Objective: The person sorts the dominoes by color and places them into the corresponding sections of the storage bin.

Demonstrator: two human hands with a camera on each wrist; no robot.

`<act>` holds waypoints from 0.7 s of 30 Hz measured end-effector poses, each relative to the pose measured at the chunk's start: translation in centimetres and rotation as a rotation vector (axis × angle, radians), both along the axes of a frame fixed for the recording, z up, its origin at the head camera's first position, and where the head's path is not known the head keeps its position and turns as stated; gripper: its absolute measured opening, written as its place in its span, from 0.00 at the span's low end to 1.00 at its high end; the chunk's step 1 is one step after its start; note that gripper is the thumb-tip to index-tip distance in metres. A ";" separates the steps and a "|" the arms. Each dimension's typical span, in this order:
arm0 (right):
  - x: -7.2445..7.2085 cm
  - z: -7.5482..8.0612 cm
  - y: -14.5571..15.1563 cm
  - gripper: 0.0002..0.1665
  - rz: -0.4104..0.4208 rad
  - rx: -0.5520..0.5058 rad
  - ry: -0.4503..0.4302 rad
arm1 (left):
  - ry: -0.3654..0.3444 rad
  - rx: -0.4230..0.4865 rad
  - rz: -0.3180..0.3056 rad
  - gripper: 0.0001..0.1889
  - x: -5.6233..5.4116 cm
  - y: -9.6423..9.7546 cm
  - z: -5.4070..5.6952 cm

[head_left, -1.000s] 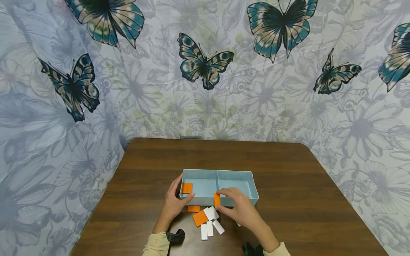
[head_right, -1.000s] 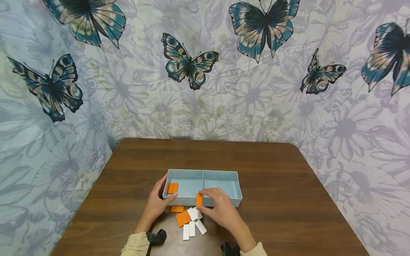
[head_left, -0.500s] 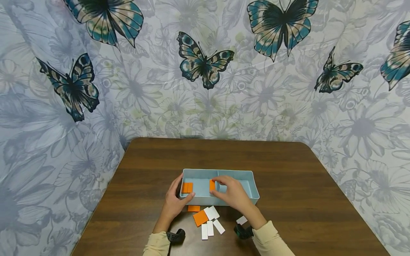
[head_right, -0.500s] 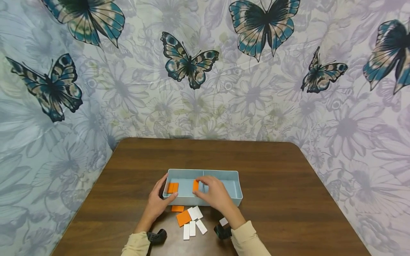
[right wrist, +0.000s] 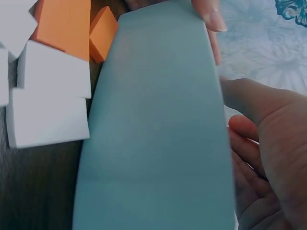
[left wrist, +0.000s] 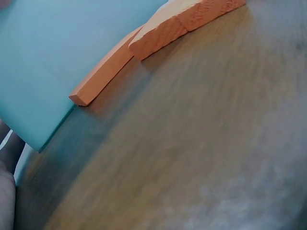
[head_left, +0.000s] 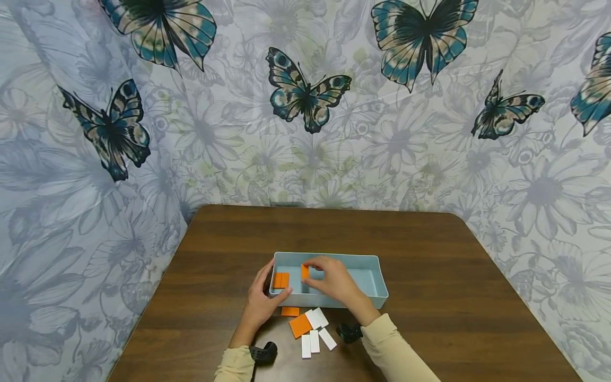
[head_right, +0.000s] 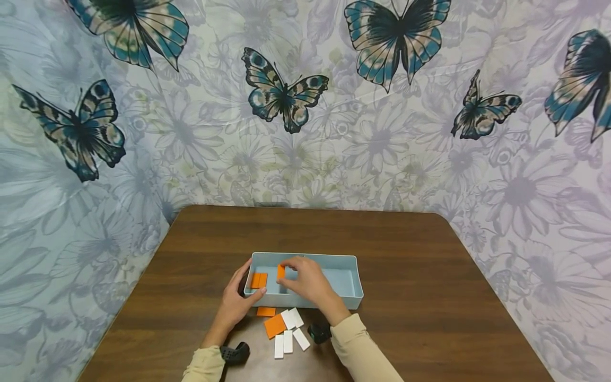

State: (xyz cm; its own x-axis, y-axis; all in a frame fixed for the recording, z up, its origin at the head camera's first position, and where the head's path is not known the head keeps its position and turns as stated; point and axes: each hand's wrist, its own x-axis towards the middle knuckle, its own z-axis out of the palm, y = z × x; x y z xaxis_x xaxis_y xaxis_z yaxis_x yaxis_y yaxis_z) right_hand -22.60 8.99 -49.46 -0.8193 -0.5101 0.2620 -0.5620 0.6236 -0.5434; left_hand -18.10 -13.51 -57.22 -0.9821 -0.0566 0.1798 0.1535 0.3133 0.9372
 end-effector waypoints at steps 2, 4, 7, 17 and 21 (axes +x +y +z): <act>-0.2 -0.2 -0.3 0.23 0.012 0.011 -0.010 | -0.005 -0.004 0.002 0.47 0.0 0.0 0.0; -0.3 -0.4 -0.7 0.23 0.020 0.027 -0.017 | -0.007 -0.004 0.002 0.47 -0.1 0.0 0.0; -0.5 -0.4 -1.1 0.23 0.024 0.046 -0.030 | -0.008 -0.004 0.005 0.47 -0.1 0.0 0.0; -1.2 -0.5 -2.2 0.22 0.001 0.154 -0.012 | -0.021 -0.009 0.006 0.47 0.0 0.1 0.2; -1.4 -0.6 -2.7 0.22 -0.017 0.190 -0.005 | -0.022 -0.008 0.006 0.47 0.0 0.1 0.2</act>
